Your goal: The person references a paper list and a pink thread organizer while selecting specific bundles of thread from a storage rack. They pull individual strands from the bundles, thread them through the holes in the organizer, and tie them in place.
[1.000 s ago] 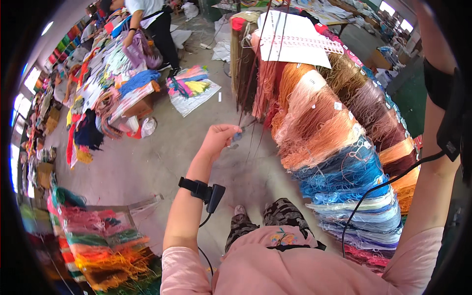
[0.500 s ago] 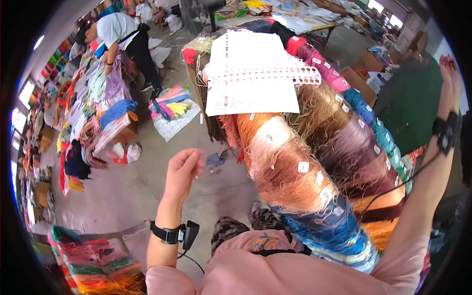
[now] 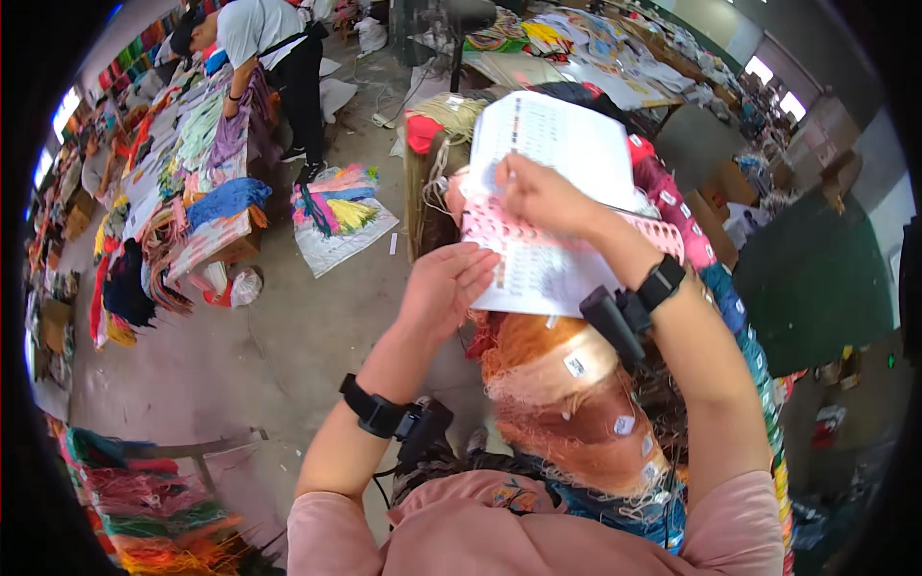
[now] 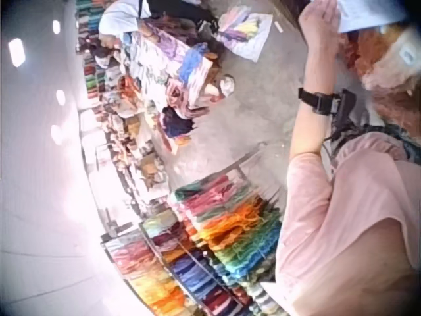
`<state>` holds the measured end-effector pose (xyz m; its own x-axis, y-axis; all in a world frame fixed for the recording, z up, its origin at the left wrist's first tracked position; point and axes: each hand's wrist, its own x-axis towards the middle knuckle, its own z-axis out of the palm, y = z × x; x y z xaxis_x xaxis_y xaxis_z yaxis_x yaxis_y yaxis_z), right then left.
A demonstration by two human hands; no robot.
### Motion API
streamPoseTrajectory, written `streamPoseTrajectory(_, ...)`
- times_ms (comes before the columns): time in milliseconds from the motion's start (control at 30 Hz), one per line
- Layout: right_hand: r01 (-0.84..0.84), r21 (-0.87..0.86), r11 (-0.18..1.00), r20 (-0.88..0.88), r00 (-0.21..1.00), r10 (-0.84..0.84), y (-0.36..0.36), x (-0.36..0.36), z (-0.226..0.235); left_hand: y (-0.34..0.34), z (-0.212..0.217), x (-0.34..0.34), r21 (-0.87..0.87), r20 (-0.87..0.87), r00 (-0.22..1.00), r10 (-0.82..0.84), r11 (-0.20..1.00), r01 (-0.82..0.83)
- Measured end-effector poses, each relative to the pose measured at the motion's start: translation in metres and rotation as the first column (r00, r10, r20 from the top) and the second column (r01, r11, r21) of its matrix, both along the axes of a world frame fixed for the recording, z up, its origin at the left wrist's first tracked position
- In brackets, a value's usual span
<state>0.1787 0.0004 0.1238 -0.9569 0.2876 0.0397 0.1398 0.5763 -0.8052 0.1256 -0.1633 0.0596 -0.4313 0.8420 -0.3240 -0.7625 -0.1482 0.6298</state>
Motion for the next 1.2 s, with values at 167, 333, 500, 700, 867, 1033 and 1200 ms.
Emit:
streamPoseTrajectory(167,-0.134,0.18,0.975,0.191,0.976,0.099,-0.021,-0.009,-0.006,0.007,-0.009,-0.008,0.099,0.178,0.984,0.019,0.994,-0.037)
streamPoseTrajectory(333,-0.171,0.224,0.959,0.237,0.964,0.116,-0.025,-0.017,-0.002,0.016,-0.011,-0.012,0.072,0.163,0.987,-0.006,0.997,-0.006)
streamPoseTrajectory(500,-0.209,0.169,0.963,0.332,0.932,0.144,-0.031,-0.028,0.006,0.015,-0.024,-0.021,0.204,0.158,0.986,-0.054,0.979,0.021)
streamPoseTrajectory(700,-0.1,-0.366,0.925,0.35,0.906,0.237,-0.017,-0.031,0.003,0.018,-0.033,-0.025,0.276,0.136,0.985,-0.109,0.959,0.068)
streamPoseTrajectory(867,-0.102,-0.275,0.956,0.375,0.904,0.205,-0.021,-0.032,0.003,0.014,-0.032,-0.025,0.279,0.135,0.986,-0.1,0.959,0.059)
streamPoseTrajectory(1033,-0.112,-0.126,0.986,0.413,0.898,0.155,-0.022,-0.033,0.0,0.013,-0.032,-0.021,0.312,0.137,0.987,-0.089,0.949,0.042)
streamPoseTrajectory(1200,-0.198,0.104,0.975,0.438,0.889,0.134,-0.029,-0.036,0.007,0.018,-0.034,-0.017,0.274,0.154,0.988,-0.008,0.961,-0.035)
